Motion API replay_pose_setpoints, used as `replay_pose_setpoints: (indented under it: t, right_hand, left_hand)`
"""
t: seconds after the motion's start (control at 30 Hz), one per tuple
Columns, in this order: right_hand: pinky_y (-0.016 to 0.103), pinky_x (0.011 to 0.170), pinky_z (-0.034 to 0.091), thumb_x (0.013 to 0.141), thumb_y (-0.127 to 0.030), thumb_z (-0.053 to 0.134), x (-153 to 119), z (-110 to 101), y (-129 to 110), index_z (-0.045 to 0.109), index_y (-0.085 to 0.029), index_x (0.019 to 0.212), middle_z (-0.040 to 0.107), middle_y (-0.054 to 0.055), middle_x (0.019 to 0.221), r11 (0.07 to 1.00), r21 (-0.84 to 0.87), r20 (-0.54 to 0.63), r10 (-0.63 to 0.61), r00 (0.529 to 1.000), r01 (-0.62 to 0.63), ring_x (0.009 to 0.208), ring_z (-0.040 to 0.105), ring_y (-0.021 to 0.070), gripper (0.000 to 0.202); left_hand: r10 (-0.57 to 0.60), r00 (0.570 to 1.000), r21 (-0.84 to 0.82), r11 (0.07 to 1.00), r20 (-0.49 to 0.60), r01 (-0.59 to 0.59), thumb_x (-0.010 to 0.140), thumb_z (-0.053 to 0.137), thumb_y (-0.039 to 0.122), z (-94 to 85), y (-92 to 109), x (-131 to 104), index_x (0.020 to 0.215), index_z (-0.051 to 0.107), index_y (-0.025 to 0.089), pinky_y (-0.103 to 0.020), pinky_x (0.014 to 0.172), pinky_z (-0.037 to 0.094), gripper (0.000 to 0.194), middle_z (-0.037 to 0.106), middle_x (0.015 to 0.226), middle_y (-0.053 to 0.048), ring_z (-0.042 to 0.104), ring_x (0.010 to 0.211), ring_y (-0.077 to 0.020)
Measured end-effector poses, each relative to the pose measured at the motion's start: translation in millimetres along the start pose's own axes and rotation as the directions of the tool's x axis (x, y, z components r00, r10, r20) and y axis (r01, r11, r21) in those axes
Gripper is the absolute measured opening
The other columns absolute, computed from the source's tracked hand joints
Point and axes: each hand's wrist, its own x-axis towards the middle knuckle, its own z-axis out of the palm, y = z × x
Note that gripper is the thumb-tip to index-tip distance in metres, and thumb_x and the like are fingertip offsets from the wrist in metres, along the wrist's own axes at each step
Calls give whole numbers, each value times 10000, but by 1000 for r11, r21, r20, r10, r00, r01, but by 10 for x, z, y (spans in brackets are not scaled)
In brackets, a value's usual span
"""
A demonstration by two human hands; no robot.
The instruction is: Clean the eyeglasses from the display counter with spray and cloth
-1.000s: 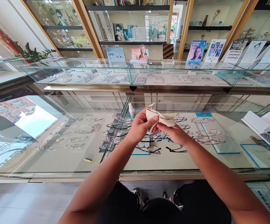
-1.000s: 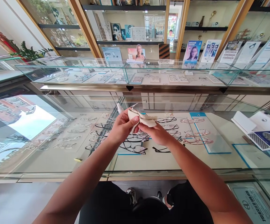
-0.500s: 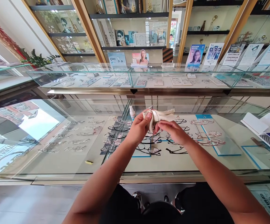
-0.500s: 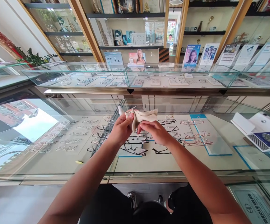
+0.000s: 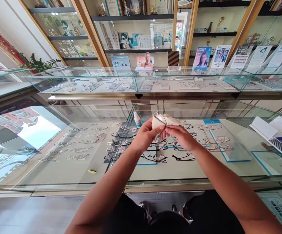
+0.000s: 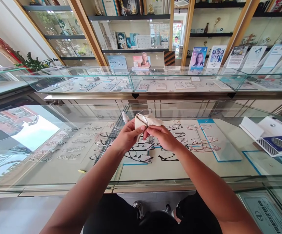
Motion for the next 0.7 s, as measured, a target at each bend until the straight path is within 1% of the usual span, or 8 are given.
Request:
replay_pose_setpoints:
  t: [0.13, 0.3, 0.4, 0.5, 0.57, 0.7]
  right_hand:
    - [397, 941, 450, 1100, -551, 591, 2, 21, 6, 750, -238, 816, 783, 54, 924, 1000, 14, -1, 6, 1000, -6, 953, 632, 233, 452]
    - [385, 959, 464, 1086, -576, 626, 11, 42, -6, 763, -236, 817, 771, 49, 917, 998, 64, 12, -8, 1000, 7, 952, 635, 230, 455]
    - [381, 942, 469, 1082, -585, 631, 7, 56, -5, 761, -236, 813, 772, 48, 908, 999, 51, 12, 6, 1000, -7, 941, 635, 227, 459]
    - [377, 945, 482, 1066, -631, 643, -2, 90, 8, 749, -236, 802, 765, 50, 916, 999, 32, 23, 40, 999, -41, 953, 645, 225, 486]
    - [378, 960, 496, 1052, -660, 659, -6, 122, 30, 746, -238, 836, 765, 51, 933, 997, 54, 44, 51, 998, -53, 971, 667, 228, 483]
    - [390, 966, 511, 1051, -659, 670, -17, 163, 81, 748, -240, 904, 764, 48, 949, 996, 67, 41, 53, 998, -56, 953, 676, 228, 450]
  left_hand:
    - [34, 999, 18, 999, -10, -34, 965, 896, 398, 18, -5, -17, 936, 678, 187, -268, 655, 506, 305, 713, 655, -2, 664, 639, -142]
    - [35, 999, 22, 999, -39, -34, 939, 924, 415, 46, 10, -34, 988, 652, 196, -254, 624, 499, 354, 700, 623, 20, 626, 568, -123]
    - [22, 998, 31, 999, -56, -20, 928, 932, 437, 35, -2, -45, 1037, 634, 203, -237, 571, 473, 395, 696, 612, 23, 632, 554, -127]
    - [10, 997, 52, 999, -83, -6, 935, 915, 501, 32, -25, -56, 1030, 608, 207, -216, 497, 424, 437, 696, 599, 25, 589, 487, -113]
    - [15, 993, 58, 998, -113, -8, 954, 881, 556, 47, -42, -61, 1000, 588, 211, -205, 454, 391, 455, 679, 579, 34, 542, 438, -100]
    - [22, 981, 52, 999, -193, -13, 966, 822, 664, 87, -64, -59, 944, 560, 227, -206, 403, 352, 510, 634, 542, 53, 484, 384, -98]
